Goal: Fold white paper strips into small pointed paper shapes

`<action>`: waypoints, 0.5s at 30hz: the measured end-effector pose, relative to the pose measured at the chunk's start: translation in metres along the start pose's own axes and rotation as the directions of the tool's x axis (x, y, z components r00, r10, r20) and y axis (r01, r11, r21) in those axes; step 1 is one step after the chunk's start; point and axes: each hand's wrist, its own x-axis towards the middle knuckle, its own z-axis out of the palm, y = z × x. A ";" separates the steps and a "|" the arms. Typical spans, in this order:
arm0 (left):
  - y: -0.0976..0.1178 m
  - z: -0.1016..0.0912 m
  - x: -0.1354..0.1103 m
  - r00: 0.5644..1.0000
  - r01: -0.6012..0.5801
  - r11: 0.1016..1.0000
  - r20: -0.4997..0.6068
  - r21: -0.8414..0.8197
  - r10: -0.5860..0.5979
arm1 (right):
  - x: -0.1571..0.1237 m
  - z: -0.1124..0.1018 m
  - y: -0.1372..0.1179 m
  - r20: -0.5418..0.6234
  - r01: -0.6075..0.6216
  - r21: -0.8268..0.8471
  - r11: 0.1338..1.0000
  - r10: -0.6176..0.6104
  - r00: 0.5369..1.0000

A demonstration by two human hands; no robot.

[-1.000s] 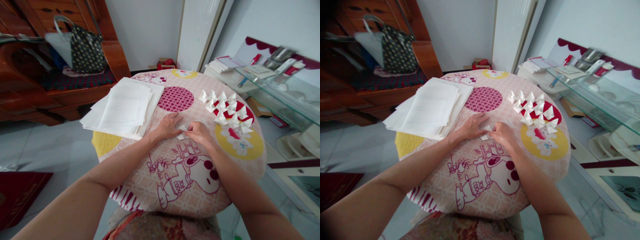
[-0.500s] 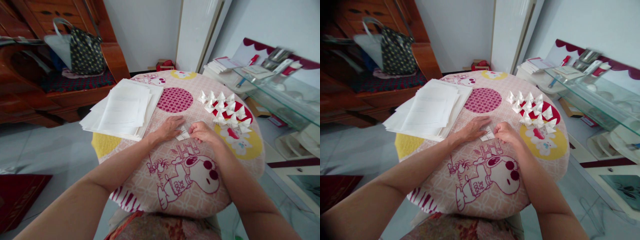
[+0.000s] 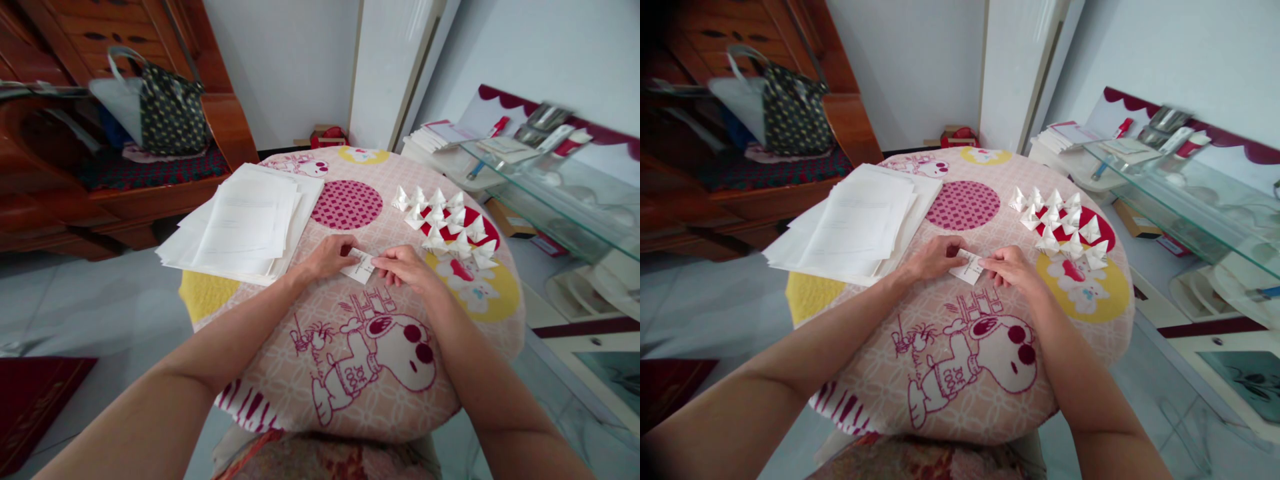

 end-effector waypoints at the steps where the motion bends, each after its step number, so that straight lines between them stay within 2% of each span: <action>1: 0.000 0.000 -0.001 1.000 0.021 0.998 -0.017 -0.066 -0.023 | 0.001 0.000 0.001 0.008 0.020 0.030 0.999 -0.020 1.000; 5: 0.001 0.002 -0.003 0.995 0.049 0.948 -0.067 -0.313 -0.073 | 0.008 0.009 0.008 0.003 0.109 0.167 0.980 -0.111 0.994; 9: 0.005 0.004 -0.004 0.998 0.027 0.876 -0.040 -0.482 -0.052 | 0.017 0.022 0.017 -0.103 0.244 0.262 0.934 -0.225 0.969; 11: 0.008 0.003 -0.005 0.999 0.008 0.891 -0.028 -0.455 -0.023 | 0.018 0.024 0.018 -0.135 0.298 0.220 0.929 -0.273 0.952; 15: 0.016 -0.001 -0.008 0.998 -0.045 0.970 -0.048 -0.238 0.035 | 0.013 0.019 0.014 -0.161 0.398 -0.008 0.918 -0.394 0.905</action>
